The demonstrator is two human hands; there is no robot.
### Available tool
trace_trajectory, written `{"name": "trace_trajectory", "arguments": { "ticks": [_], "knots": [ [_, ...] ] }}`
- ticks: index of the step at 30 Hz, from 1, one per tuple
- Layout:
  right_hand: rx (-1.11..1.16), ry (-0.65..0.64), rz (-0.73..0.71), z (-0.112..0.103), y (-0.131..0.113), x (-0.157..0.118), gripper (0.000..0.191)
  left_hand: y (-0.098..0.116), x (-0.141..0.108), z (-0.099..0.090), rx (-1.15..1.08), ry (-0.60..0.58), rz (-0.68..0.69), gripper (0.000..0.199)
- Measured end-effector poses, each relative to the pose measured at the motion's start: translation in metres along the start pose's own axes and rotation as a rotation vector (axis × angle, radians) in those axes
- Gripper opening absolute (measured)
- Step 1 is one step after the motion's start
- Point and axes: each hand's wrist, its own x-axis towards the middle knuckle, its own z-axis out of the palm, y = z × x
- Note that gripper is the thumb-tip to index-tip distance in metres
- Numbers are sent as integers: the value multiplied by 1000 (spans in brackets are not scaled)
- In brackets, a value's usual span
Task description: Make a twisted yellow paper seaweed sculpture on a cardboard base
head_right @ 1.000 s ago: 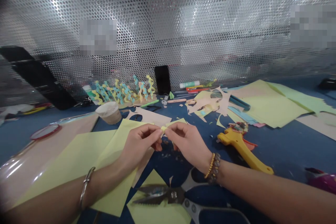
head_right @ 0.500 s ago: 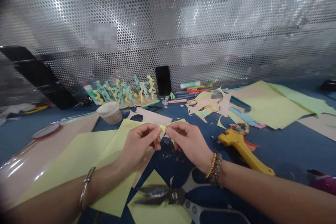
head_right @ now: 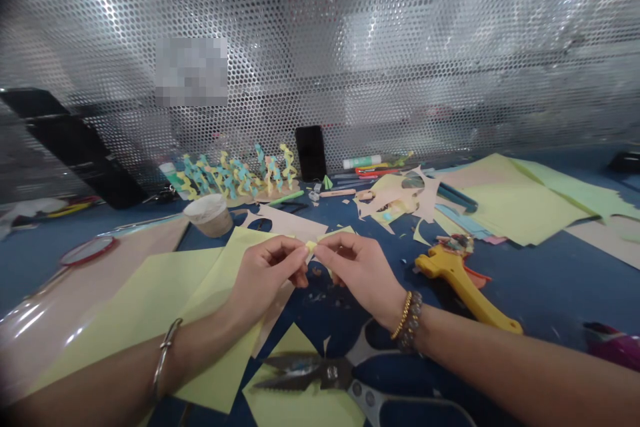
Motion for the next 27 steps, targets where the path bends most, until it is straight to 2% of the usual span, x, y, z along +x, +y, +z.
{"name": "trace_trajectory", "arguments": {
  "ticks": [11,21,27],
  "knots": [
    [-23,-10,5,0,-3,-1,22,1,-2,0,-12,-27,-20,12],
    [-8,-30,18,0,-4,-2,31,3,0,3,-2,22,-60,17],
    [-73,-11,16,1,-4,-2,26,1,0,1,-69,-45,-96,20]
  ]
}}
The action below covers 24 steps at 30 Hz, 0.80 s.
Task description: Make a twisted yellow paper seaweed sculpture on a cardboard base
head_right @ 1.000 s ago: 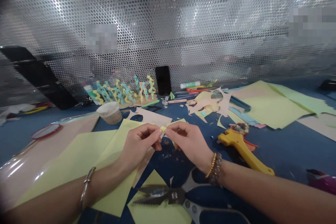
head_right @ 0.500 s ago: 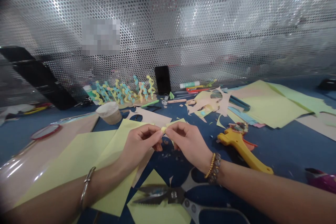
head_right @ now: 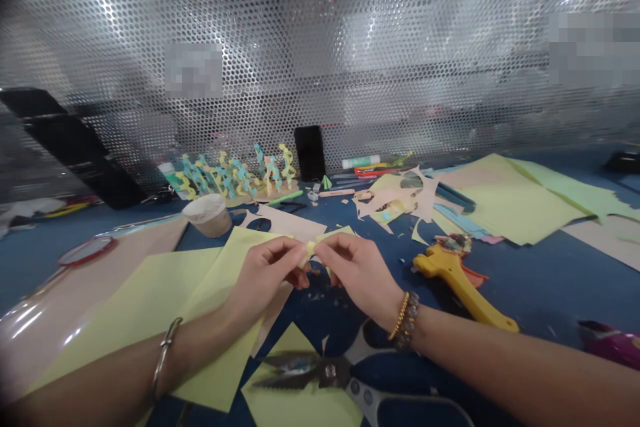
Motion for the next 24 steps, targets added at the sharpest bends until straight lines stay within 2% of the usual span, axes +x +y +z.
{"name": "trace_trajectory", "arguments": {
  "ticks": [4,10,19,24],
  "knots": [
    [0,-14,0,-1,0,0,28,-2,1,-3,18,17,-12,29],
    [-41,-17,-7,-1,-1,-2,28,-3,3,-6,178,76,82,18],
    [-56,7,-25,-1,-2,0,29,3,4,-5,115,33,42,16],
    [-138,-4,-51,-4,-11,4,27,11,5,-8,159,8,93,17]
  ]
}}
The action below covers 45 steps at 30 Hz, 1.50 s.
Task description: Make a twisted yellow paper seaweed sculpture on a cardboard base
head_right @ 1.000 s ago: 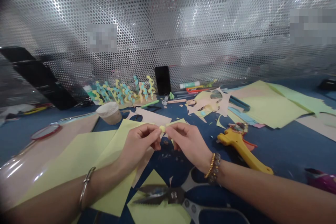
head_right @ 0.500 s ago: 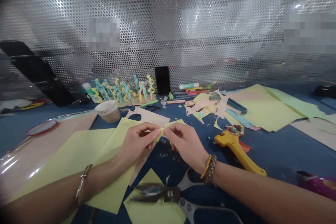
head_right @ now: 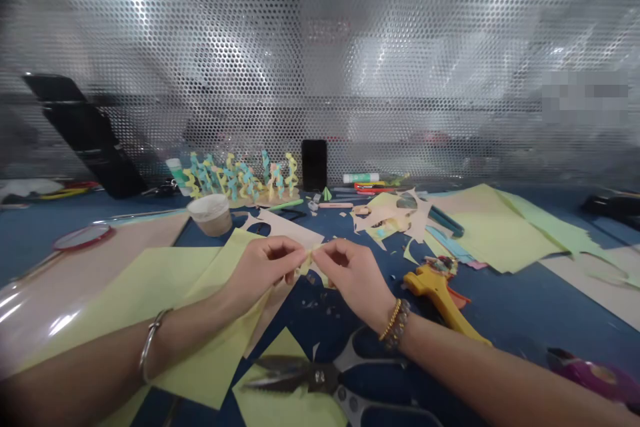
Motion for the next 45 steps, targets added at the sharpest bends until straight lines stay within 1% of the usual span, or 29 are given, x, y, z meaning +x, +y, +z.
{"name": "trace_trajectory", "arguments": {
  "ticks": [5,7,10,12,15,18,23,28,32,38,42,45],
  "knots": [
    [-32,1,-33,-3,-5,2,24,4,2,-4,28,-48,40,17],
    [5,-12,-34,-3,-4,2,26,4,2,-3,-2,-51,5,18],
    [62,-31,-35,-3,-1,2,32,3,1,0,-136,-35,-94,21],
    [53,-45,-37,-1,2,1,27,2,1,2,-231,-11,-137,24],
    [3,-72,-62,2,4,0,12,2,-2,6,-317,40,-175,25],
    [-1,-74,-87,4,5,-2,8,3,-4,9,-339,80,-205,23],
    [26,-16,-101,4,4,-5,14,2,-8,13,-322,116,-140,16],
    [112,-6,-87,6,2,-6,18,-1,-10,14,-291,111,-88,13],
    [152,-21,-68,7,0,-7,23,-4,-9,12,-240,103,-33,11],
    [200,-12,-51,5,0,-5,29,-5,-9,10,-201,54,-6,11],
    [244,-39,-23,4,3,-3,29,-7,-10,10,-123,31,33,19],
    [267,-63,-9,3,3,-4,30,-10,-11,10,-78,43,57,17]
  ]
}}
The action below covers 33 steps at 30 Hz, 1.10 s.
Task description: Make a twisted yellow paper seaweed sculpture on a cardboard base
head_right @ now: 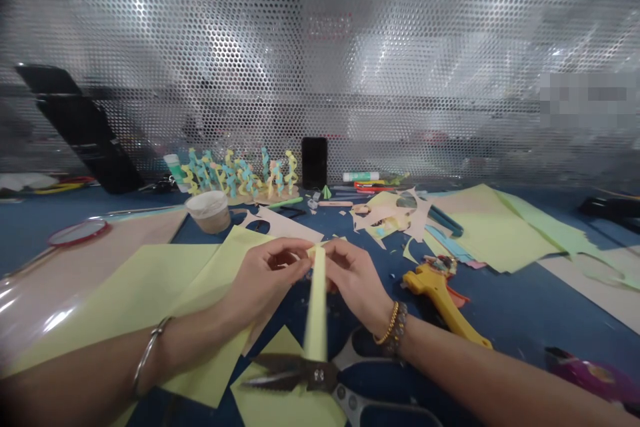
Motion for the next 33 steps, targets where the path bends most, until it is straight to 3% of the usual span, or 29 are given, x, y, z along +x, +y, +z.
{"name": "trace_trajectory", "arguments": {
  "ticks": [7,12,16,21,29,33],
  "knots": [
    [38,-19,28,0,2,-1,30,-2,1,0,5,22,-3,16],
    [-138,12,-50,1,-1,-2,35,-3,1,-1,1,18,14,15],
    [-167,23,-38,2,-5,-3,36,-3,0,-1,-32,35,-49,19],
    [-45,55,-12,3,-1,0,25,1,2,1,-115,46,-137,17],
    [-93,81,-32,1,2,1,24,-4,1,0,32,37,-38,14],
    [-75,55,-28,0,3,1,24,-2,-1,-1,4,20,-61,15]
  ]
}}
